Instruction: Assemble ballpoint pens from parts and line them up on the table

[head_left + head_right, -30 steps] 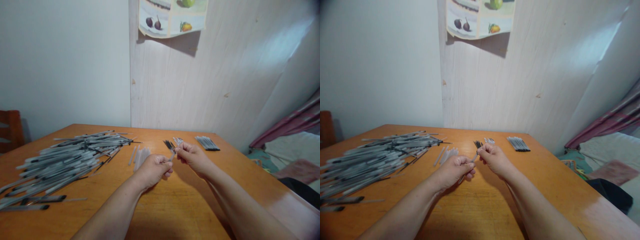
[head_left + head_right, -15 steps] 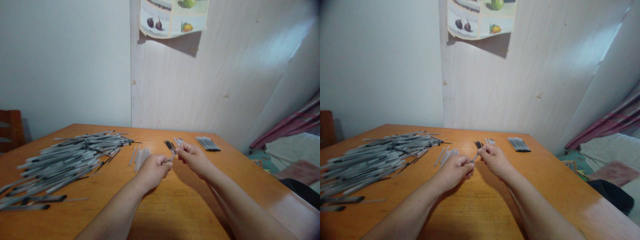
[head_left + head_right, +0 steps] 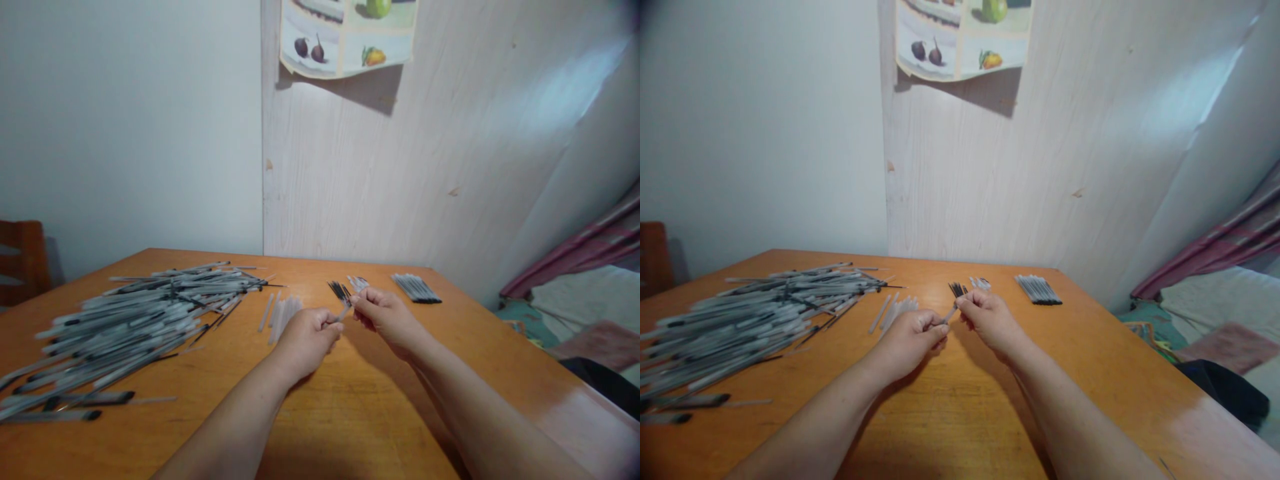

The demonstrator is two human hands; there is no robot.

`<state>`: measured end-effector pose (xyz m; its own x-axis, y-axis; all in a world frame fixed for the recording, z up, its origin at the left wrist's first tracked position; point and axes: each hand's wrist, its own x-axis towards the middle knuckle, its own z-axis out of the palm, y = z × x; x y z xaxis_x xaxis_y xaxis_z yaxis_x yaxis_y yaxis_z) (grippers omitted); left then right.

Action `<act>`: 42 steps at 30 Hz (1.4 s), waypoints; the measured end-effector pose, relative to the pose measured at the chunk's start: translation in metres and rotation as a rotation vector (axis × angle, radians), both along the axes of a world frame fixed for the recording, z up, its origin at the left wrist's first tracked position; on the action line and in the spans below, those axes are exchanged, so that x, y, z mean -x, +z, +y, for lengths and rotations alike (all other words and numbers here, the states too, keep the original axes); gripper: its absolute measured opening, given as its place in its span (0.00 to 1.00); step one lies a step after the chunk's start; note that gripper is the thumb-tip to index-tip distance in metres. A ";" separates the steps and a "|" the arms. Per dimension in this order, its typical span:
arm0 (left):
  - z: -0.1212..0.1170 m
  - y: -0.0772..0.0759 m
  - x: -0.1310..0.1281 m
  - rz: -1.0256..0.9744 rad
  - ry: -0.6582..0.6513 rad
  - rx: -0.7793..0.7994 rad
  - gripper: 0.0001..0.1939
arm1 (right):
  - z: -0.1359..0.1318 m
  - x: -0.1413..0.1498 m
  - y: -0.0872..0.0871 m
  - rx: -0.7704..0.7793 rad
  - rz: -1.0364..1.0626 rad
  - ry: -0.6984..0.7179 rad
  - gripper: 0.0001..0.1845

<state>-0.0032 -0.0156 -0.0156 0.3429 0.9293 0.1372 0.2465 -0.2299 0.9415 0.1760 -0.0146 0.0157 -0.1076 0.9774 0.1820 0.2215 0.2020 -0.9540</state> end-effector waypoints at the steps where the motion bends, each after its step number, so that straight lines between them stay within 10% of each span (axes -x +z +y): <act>1: 0.001 -0.001 -0.001 -0.062 -0.004 0.062 0.13 | 0.001 -0.002 0.000 0.018 0.040 0.009 0.17; 18: 0.009 0.008 0.011 -0.450 0.242 0.315 0.21 | 0.046 -0.068 -0.014 -0.047 0.075 -0.511 0.14; 42: 0.018 0.008 0.022 -0.595 0.401 0.262 0.25 | 0.133 -0.057 -0.049 0.068 -0.759 -0.447 0.03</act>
<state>-0.0249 0.0024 -0.0076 -0.0907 0.9947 -0.0492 -0.3017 0.0196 0.9532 0.2333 0.1187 -0.0330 0.2187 0.9631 0.1568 0.8447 -0.1064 -0.5246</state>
